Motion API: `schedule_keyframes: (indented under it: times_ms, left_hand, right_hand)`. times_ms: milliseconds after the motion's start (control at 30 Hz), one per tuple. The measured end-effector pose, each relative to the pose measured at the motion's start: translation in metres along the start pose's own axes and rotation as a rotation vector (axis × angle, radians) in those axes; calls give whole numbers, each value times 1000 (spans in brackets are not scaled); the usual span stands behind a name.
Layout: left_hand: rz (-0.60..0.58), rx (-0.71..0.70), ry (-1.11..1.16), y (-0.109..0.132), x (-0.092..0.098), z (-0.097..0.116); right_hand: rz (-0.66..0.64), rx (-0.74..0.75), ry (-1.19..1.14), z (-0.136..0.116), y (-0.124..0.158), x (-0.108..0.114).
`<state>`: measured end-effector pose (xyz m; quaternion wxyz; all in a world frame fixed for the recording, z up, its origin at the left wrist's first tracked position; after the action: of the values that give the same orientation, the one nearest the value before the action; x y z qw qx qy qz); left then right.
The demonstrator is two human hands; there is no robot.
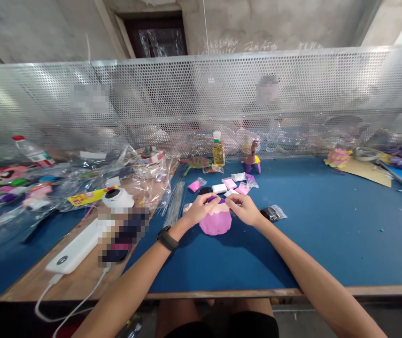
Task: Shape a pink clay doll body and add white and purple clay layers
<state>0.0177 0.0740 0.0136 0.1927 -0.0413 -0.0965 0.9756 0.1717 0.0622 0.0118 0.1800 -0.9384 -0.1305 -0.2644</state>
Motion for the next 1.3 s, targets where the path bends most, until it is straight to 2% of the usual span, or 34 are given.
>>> schedule_keyframes:
  times_ms: [167, 400, 533, 700, 967, 1200, 1300]
  left_hand:
    - [7, -35, -14, 0, -2, 5]
    - [62, -43, -9, 0, 0, -1]
    - [55, -52, 9, -1, -1, 2]
    - [72, -12, 76, -1, 1, 3]
    - [95, -13, 89, -2, 5, 0]
    - [59, 24, 79, -3, 5, -4]
    - [68, 32, 110, -4, 7, -7]
  right_hand:
    - [4, -47, -45, -1, 0, -3]
    - [27, -58, -49, -3, 0, -4]
    - [31, -38, -27, -4, 1, -5]
    - [99, 19, 51, -9, 1, -2]
    - [38, -7, 30, -5, 1, 1]
    - [52, -98, -62, 4, 1, 1]
    - [48, -83, -46, 3, 1, 1]
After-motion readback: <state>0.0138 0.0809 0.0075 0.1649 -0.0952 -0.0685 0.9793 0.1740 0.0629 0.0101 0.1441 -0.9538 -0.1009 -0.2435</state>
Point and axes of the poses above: each hand's wrist, its own y-axis away from the middle knuckle, its own x-axis out of the back of the hand, z = x × y, the point moved 7 cm from there along -y, towards the middle knuckle, and after that the axes turned 14 degrees about y, right-handed, at the moved point
